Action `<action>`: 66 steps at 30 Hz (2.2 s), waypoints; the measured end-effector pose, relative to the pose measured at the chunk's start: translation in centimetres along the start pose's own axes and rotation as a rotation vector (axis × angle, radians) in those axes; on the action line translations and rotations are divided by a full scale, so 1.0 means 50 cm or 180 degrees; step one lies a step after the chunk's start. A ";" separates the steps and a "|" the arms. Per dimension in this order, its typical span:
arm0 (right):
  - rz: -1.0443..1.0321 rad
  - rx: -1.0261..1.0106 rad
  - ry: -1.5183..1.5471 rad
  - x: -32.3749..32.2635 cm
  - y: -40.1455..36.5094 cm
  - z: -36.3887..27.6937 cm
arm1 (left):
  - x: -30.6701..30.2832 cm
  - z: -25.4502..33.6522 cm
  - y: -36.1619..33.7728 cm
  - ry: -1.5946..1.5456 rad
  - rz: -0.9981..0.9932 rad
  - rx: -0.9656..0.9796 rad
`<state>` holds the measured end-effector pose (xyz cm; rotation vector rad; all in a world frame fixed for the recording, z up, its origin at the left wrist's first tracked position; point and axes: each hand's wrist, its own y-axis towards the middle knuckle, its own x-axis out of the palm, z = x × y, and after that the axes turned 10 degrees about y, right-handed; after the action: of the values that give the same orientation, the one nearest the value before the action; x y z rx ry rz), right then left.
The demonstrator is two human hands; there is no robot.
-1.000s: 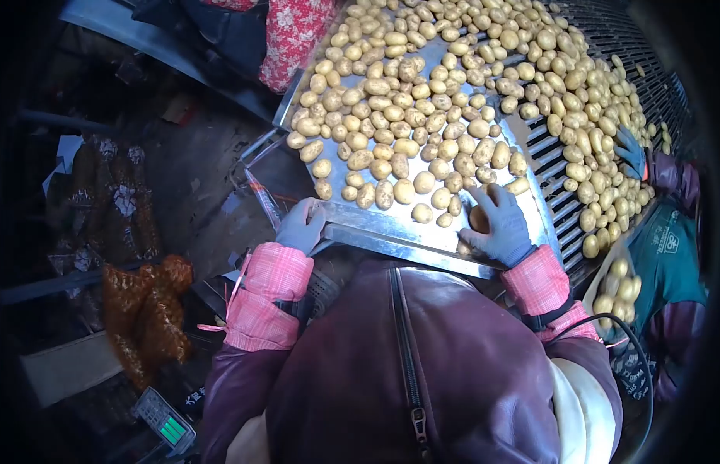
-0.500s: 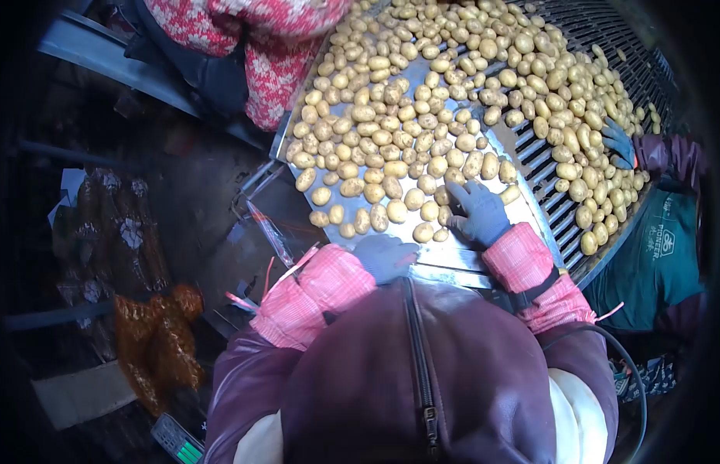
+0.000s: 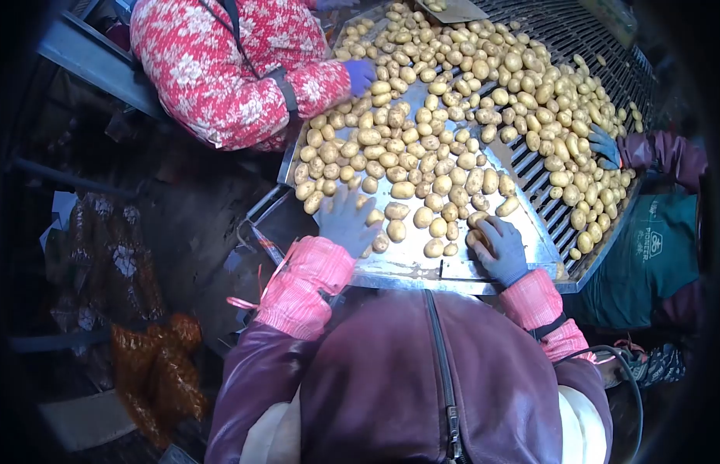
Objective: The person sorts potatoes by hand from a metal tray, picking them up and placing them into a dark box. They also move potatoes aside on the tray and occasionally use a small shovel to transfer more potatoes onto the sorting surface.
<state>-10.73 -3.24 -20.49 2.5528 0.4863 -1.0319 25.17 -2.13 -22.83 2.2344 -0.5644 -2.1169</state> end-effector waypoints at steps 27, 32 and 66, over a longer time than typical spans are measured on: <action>0.0564 0.0034 -0.0698 0.017 -0.060 0.021 | -0.039 0.021 0.096 -0.1591 0.0596 -0.0773; 0.0632 -0.0021 -0.0765 0.026 -0.066 0.032 | -0.022 0.170 0.076 -0.0366 -0.0415 0.1796; 0.0551 0.0077 0.1354 0.064 0.126 -0.063 | -0.132 0.106 0.007 -0.5761 -0.1941 -0.2146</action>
<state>-3.96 -6.83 -19.47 2.7816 0.3490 -0.4355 19.81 0.56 -16.83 -0.3041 0.9202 -3.2079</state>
